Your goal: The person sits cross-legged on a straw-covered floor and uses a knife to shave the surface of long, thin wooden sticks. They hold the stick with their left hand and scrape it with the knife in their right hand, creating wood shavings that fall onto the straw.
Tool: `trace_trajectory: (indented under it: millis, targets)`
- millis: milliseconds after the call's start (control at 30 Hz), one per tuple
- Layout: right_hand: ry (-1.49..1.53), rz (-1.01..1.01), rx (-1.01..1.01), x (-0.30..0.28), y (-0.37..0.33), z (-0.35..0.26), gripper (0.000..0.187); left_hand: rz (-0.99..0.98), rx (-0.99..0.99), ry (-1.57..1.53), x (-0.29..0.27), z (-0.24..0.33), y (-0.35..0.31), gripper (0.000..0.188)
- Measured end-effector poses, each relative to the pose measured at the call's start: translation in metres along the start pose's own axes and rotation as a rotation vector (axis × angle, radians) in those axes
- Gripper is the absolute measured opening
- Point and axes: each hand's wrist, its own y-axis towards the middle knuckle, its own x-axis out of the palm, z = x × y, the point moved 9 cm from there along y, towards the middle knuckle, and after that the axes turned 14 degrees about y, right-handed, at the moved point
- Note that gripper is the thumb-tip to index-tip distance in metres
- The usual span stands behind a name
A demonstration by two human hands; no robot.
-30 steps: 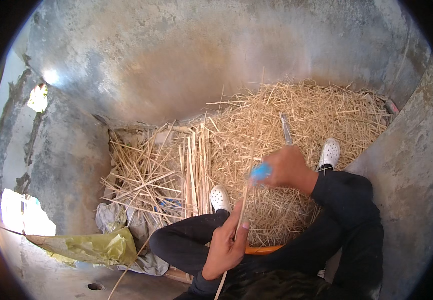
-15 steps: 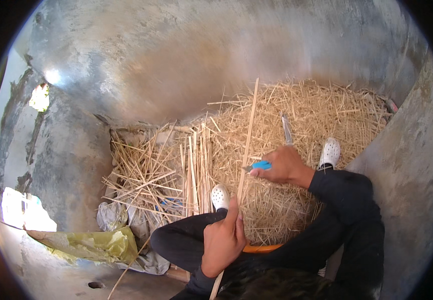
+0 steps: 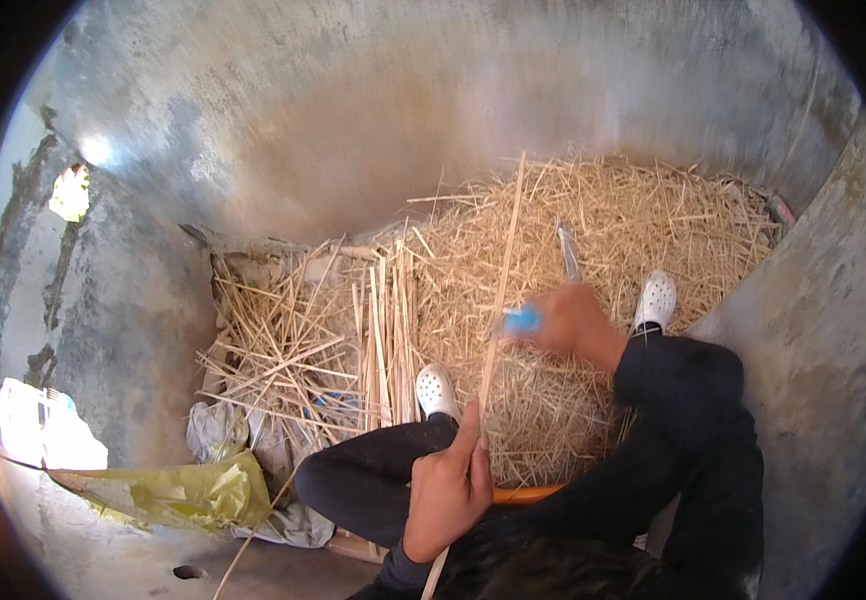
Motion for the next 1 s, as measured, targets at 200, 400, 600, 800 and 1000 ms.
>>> trace_trajectory:
  millis: [200, 400, 600, 800, 1000]
  targets:
    - [0.105, -0.1, 0.061, -0.008, 0.005, -0.004, 0.065, 0.001, -0.008, -0.055, -0.005, -0.001, -0.002, 0.045]
    - [-0.039, 0.112, 0.419, -0.063, 0.047, 0.146, 0.075, -0.124, 0.035, -0.122, 0.002, 0.007, -0.032, 0.047]
    - [-0.113, 0.417, 0.719, -0.133, -0.001, 0.249, 0.084, -0.211, -0.129, -0.606, 0.022, -0.01, -0.041, 0.043]
    - [0.276, -0.17, 0.173, -0.013, 0.023, 0.009, 0.074, -0.078, -0.32, -0.843, 0.021, -0.047, -0.004, 0.042]
    - [0.214, -0.123, -0.294, -0.004, -0.003, -0.082, 0.071, -0.078, -0.267, -0.584, 0.009, -0.03, 0.003, 0.043]
